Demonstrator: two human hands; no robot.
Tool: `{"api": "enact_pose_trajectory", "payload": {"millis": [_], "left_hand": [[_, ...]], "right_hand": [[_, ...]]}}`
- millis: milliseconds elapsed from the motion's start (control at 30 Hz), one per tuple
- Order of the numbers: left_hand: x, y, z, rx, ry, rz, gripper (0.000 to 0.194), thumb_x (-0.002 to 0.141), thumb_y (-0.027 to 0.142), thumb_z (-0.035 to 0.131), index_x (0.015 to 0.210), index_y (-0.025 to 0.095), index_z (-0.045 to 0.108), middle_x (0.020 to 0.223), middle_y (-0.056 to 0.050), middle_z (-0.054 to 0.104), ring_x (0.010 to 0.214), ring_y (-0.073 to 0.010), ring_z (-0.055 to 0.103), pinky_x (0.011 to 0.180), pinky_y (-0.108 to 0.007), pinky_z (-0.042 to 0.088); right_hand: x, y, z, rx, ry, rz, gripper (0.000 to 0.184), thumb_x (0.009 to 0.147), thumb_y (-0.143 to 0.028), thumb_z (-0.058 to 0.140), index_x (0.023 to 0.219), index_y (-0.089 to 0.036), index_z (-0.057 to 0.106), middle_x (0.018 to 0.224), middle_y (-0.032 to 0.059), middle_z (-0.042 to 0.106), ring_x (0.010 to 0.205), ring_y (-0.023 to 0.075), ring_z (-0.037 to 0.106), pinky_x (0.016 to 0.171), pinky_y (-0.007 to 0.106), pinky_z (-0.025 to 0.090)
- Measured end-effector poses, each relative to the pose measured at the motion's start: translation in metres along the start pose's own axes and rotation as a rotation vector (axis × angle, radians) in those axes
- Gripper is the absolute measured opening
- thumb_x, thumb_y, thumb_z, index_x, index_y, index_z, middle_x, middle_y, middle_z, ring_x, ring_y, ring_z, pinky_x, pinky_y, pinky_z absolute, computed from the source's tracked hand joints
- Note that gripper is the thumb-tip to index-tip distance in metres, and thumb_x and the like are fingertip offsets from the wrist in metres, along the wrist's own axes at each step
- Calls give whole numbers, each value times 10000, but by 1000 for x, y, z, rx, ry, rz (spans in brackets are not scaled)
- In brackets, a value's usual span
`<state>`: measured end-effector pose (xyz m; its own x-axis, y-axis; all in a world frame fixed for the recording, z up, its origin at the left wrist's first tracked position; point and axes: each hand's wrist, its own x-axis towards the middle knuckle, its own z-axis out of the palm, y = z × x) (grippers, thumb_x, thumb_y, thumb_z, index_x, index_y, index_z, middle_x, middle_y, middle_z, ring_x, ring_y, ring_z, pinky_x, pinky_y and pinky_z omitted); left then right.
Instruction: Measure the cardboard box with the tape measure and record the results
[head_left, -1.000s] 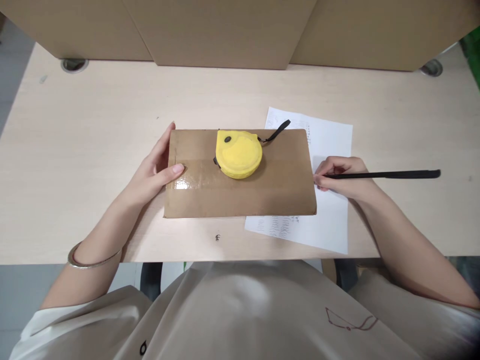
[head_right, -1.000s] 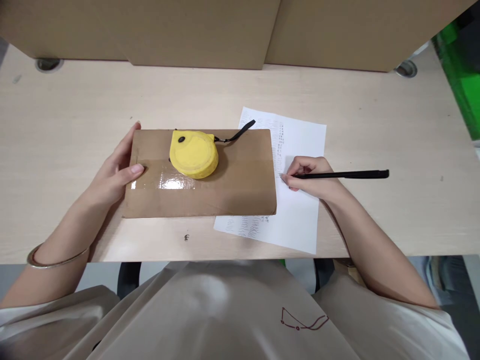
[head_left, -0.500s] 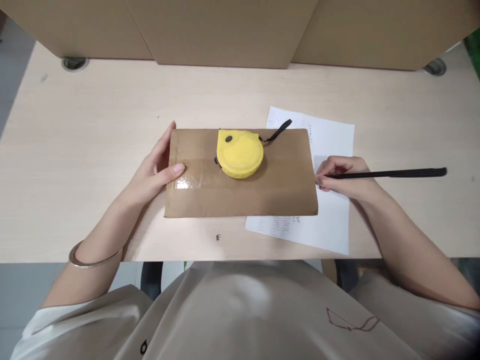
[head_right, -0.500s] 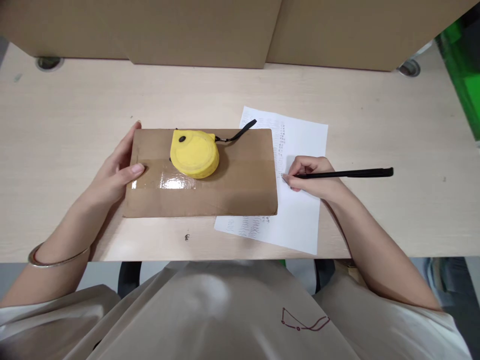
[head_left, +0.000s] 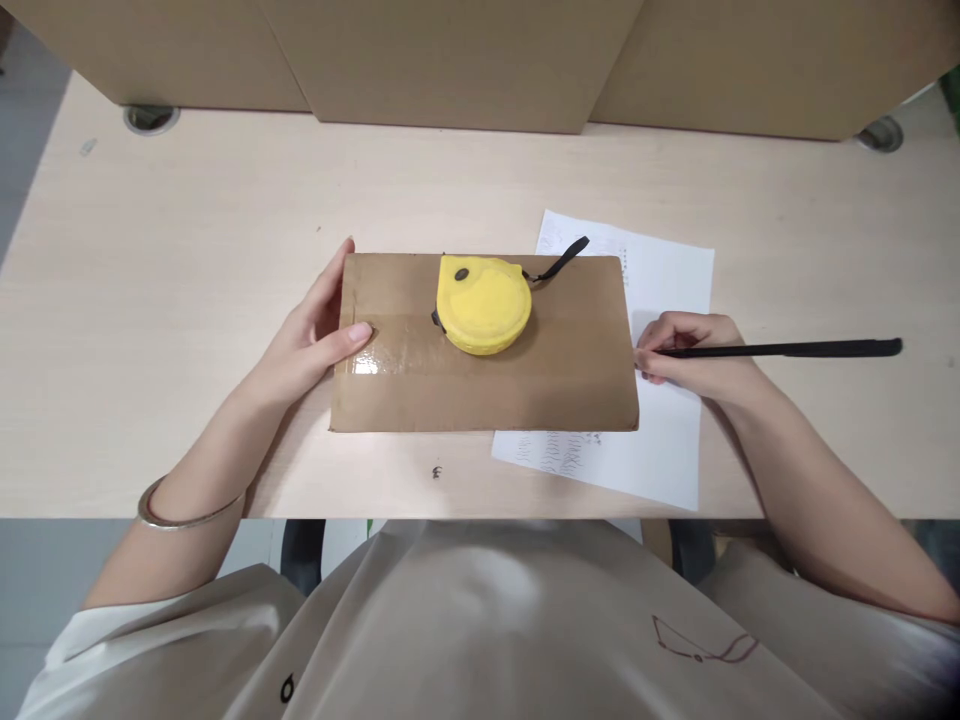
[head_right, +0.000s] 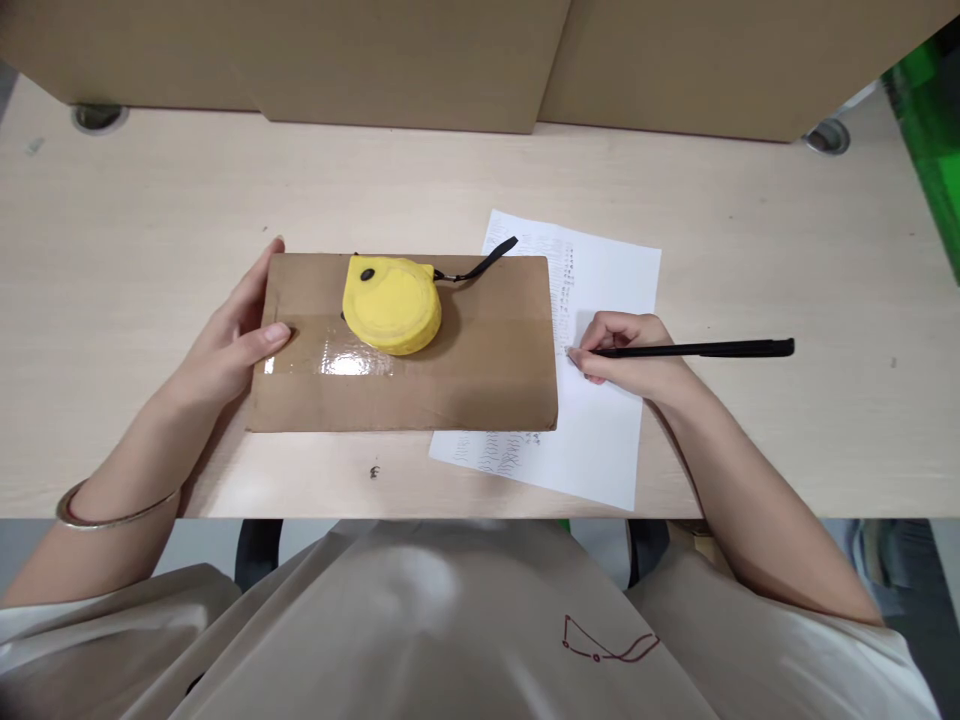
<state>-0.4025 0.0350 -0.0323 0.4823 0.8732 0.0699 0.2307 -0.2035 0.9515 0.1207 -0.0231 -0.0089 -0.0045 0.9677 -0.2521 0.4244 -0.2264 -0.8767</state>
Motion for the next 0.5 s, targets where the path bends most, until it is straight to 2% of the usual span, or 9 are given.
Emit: {"api": "enact_pose_trajectory", "payload": {"millis": [200, 500], "left_hand": [[1, 3, 3, 24, 15, -13, 1123, 1096, 770, 892, 2004, 438, 321, 2100, -68, 335, 1935, -528, 332, 1519, -785, 451], [0, 2, 1, 6, -10, 0, 1101, 1113, 719, 900, 2002, 449, 310, 2115, -54, 294, 1949, -516, 284, 1538, -777, 397]], "right_hand": [[2, 3, -1, 12, 7, -5, 715, 599, -737, 1205, 600, -252, 680, 581, 24, 650, 524, 141, 572, 529, 301, 456], [1, 2, -3, 2, -11, -17, 669, 639, -665, 1197, 602, -248, 675, 599, 21, 653, 539, 140, 573, 528, 294, 453]]}}
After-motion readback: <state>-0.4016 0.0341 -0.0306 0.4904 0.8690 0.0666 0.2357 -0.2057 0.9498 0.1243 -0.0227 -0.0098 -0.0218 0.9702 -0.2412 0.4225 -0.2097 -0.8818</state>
